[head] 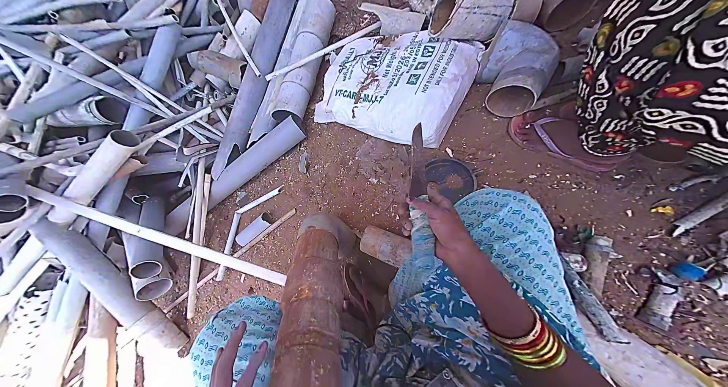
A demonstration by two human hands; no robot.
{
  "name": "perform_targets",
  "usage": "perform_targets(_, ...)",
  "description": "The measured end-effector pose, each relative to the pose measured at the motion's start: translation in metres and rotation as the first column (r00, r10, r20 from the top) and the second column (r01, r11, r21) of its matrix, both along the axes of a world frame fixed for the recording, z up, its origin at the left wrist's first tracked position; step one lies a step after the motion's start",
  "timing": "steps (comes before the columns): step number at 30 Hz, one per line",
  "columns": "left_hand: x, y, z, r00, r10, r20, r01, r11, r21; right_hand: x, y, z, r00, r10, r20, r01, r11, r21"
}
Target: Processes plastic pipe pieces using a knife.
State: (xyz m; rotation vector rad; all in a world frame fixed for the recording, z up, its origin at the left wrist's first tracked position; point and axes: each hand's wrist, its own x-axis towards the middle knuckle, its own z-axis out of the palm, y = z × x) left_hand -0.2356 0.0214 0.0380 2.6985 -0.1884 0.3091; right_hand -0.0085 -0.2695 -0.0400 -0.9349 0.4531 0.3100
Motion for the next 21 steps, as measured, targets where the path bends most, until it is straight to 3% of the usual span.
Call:
perform_targets(2, 0.03, 0.017, 0.012, 0.996, 0.039, 0.076, -0.037, 0.999, -0.029, 0.0, -0.001, 0.006, 1.0, -0.012, 0.003, 0.012, 1.0, -0.016)
perform_targets(6, 0.114, 0.018, 0.021, 0.918, 0.002, 0.397, -0.058, 0.99, 0.127, -0.003, -0.002, 0.011, 1.0, -0.005, 0.022, 0.006, 1.0, -0.015)
perform_targets(9, 0.162, 0.004, 0.033, 0.958, -0.09, 0.274, 0.061, 0.992, 0.111, -0.002, -0.008, 0.008, 1.0, -0.006, 0.025, 0.007, 1.0, -0.026)
perform_targets(12, 0.196, -0.011, 0.032, 0.932, -0.226, 0.285, 0.23, 0.973, 0.018, 0.003, -0.015, 0.004, 0.998, -0.049, 0.036, 0.051, 0.998, -0.04)
perform_targets(14, 0.211, -0.018, 0.033, 0.917, -0.281, 0.284, 0.272, 0.96, 0.071, 0.008, -0.018, 0.004, 0.996, -0.085, 0.038, 0.087, 0.994, -0.063)
perform_targets(18, 0.214, -0.038, 0.043, 0.962, -0.203, 0.183, 0.126, 0.924, 0.361, 0.013, -0.02, 0.003, 0.997, -0.074, 0.036, 0.076, 0.994, -0.077)
perform_targets(21, 0.213, -0.053, 0.045, 0.983, -0.098, 0.157, 0.022, 0.905, 0.425, 0.015, -0.02, 0.001, 0.998, -0.051, 0.026, 0.053, 0.996, -0.078)
